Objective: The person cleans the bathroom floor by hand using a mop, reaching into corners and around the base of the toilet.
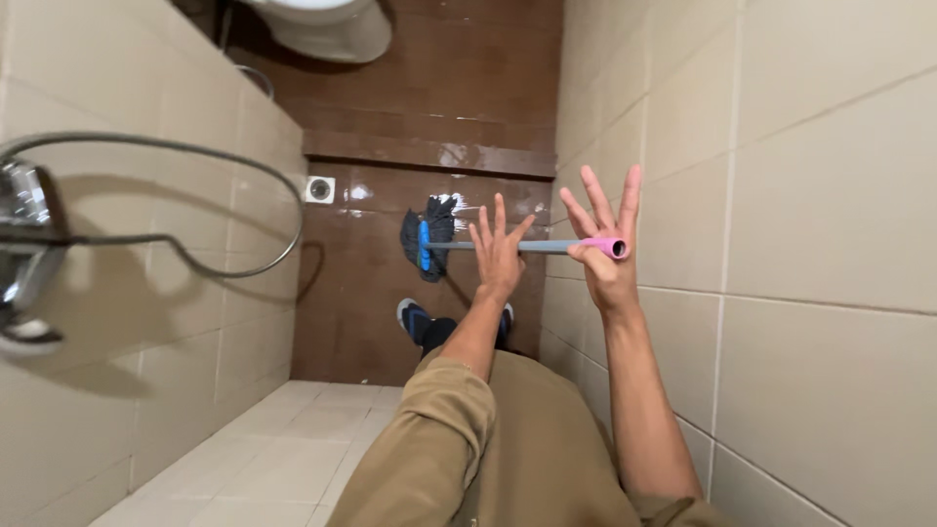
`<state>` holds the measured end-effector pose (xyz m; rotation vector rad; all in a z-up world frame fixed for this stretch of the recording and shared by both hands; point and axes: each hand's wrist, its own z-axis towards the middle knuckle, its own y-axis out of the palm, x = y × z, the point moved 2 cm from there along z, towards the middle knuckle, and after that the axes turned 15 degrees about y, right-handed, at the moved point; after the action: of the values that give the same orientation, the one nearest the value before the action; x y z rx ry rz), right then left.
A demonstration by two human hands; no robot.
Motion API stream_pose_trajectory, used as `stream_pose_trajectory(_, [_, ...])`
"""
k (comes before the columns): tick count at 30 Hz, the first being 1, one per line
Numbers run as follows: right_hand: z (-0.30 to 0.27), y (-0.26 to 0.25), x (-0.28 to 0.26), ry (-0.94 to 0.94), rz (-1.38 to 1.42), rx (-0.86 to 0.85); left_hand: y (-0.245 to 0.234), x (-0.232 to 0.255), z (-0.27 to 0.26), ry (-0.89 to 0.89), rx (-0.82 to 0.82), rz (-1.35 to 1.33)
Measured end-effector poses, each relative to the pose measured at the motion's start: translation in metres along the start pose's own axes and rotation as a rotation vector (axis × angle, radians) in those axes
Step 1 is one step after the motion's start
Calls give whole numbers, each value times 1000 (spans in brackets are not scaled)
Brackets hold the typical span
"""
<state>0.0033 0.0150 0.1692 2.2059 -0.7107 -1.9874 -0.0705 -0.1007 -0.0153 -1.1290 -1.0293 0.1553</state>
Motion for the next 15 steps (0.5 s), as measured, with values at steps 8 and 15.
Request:
stream_pose_trajectory(8, [23,68,51,68,-17,-100,-41,-79,-35,-286,-94,4])
stream_pose_trajectory(15, [36,132,94,166,-16,-197,-62,-155,-75,-492,-22,42])
